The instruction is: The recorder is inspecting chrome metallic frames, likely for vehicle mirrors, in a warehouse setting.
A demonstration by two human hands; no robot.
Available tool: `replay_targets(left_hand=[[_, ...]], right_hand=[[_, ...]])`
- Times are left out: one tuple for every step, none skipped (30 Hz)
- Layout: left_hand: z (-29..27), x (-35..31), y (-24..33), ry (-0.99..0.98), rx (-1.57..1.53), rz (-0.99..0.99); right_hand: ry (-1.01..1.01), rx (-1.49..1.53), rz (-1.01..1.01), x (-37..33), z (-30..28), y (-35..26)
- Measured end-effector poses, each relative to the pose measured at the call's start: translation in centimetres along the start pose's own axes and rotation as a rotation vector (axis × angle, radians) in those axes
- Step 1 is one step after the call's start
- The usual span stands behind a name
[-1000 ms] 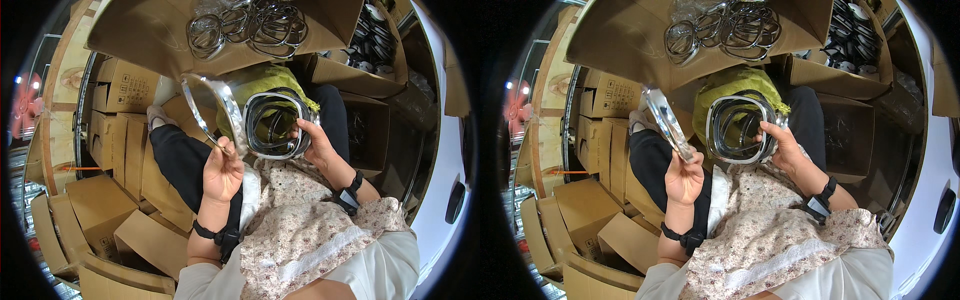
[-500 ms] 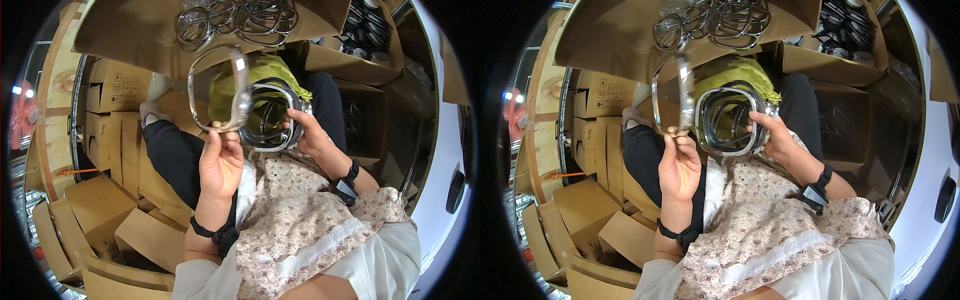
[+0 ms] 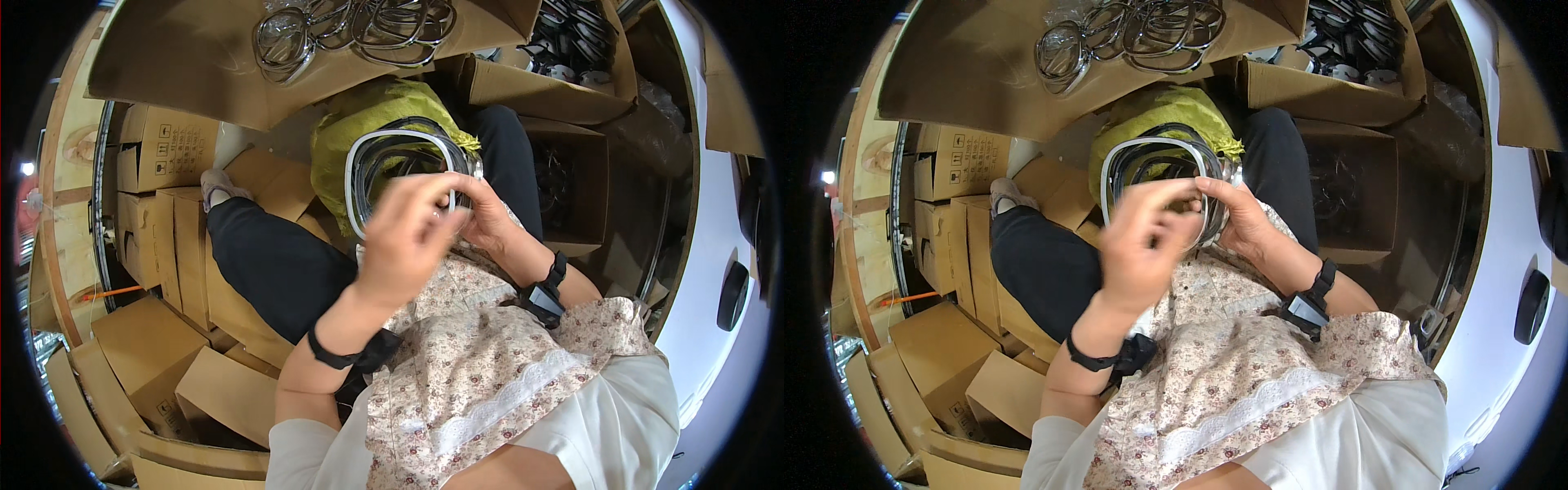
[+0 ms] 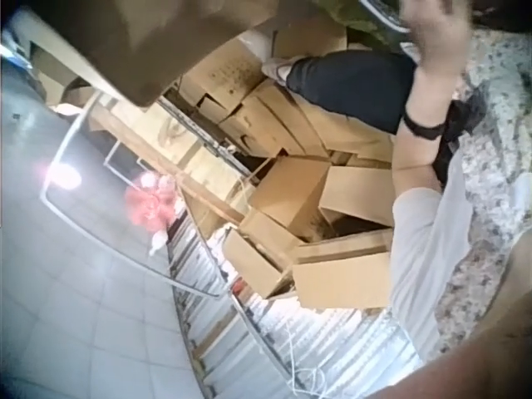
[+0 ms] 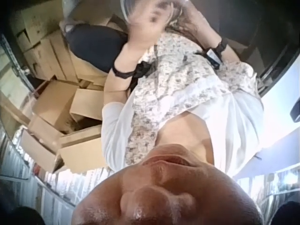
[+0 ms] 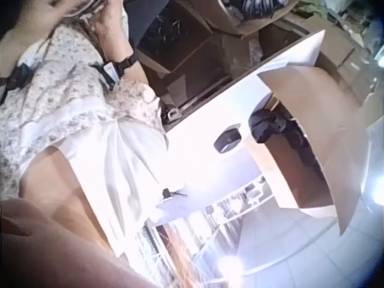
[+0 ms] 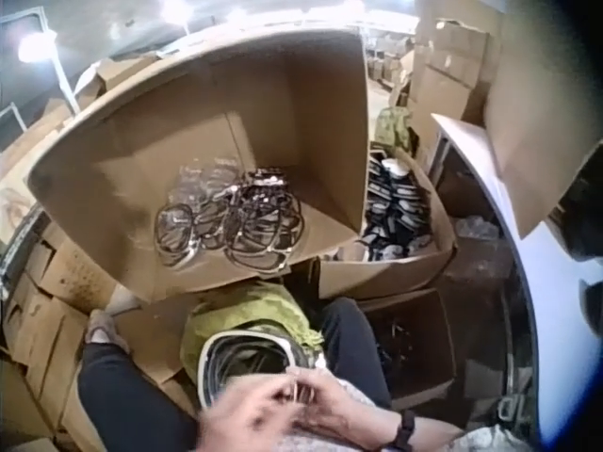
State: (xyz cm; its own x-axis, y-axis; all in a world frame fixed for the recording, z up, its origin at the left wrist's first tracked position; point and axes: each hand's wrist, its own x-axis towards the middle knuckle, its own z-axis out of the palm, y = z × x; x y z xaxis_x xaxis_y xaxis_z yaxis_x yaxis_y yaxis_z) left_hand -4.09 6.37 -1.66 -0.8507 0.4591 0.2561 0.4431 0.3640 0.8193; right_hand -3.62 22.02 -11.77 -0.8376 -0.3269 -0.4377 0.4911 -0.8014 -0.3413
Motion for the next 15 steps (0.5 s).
replay_targets(left_hand=[[-1.4,-0.5,-0.7,0.095,0.001,-0.087],[-2.7,-1.0,-1.3,0.195,0.0,-0.185],[-3.8,-1.4,-2.1,0.276,-0.14,-0.318],[-4.8,-1.7,-2.7,0.359,-0.287,-0.474],[-5.7,-1.9,-3.3,0.375,-0.364,-0.503],[-6.4,-2.1,-3.8,0.4,-0.425,-0.612],[-6.9,-2.5,-4.0,0.377,-0.531,-0.665],[-7.1,-2.9,-4.1,0.361,-0.561,-0.596],[-7.3,-3.3,-4.2,0.317,-0.684,-0.627],[-7.4,-3.6,-4.1,0.27,-0.817,-0.645],[-7.6,-3.8,-4.1,0.233,-0.844,-0.66],[-7.7,-3.9,-4.2,0.24,-0.848,-0.668],[-7.8,-4.0,-4.2,0.21,-0.897,-0.657],[-7.8,-4.1,-4.2,0.18,-0.946,-0.645],[-7.8,-4.2,-4.2,0.175,-0.99,-0.632]], right_hand=[[0.031,-0.043,-0.03,0.0,0.2,0.0],[0.01,-0.073,-0.066,0.0,0.5,0.1],[-0.03,-0.019,-0.093,0.1,0.8,0.0],[-0.03,-0.016,-0.087,0.0,1.0,0.1],[-0.055,-0.047,-0.078,-0.2,1.3,0.0],[-0.085,-0.07,-0.073,-0.3,1.4,-0.1],[-0.097,-0.074,-0.061,-0.4,1.6,-0.2],[-0.083,-0.081,-0.046,-0.4,1.8,-0.2],[-0.102,-0.094,-0.053,-0.3,2.0,-0.2],[-0.12,-0.108,-0.057,-0.2,2.1,-0.1],[-0.129,-0.056,-0.074,-0.1,2.2,-0.1],[-0.124,-0.058,-0.064,-0.1,2.3,0.0],[-0.12,-0.048,-0.063,0.0,2.3,0.1],[-0.115,-0.039,-0.061,0.0,2.4,0.2],[-0.116,-0.029,-0.062,0.0,2.4,0.3]])
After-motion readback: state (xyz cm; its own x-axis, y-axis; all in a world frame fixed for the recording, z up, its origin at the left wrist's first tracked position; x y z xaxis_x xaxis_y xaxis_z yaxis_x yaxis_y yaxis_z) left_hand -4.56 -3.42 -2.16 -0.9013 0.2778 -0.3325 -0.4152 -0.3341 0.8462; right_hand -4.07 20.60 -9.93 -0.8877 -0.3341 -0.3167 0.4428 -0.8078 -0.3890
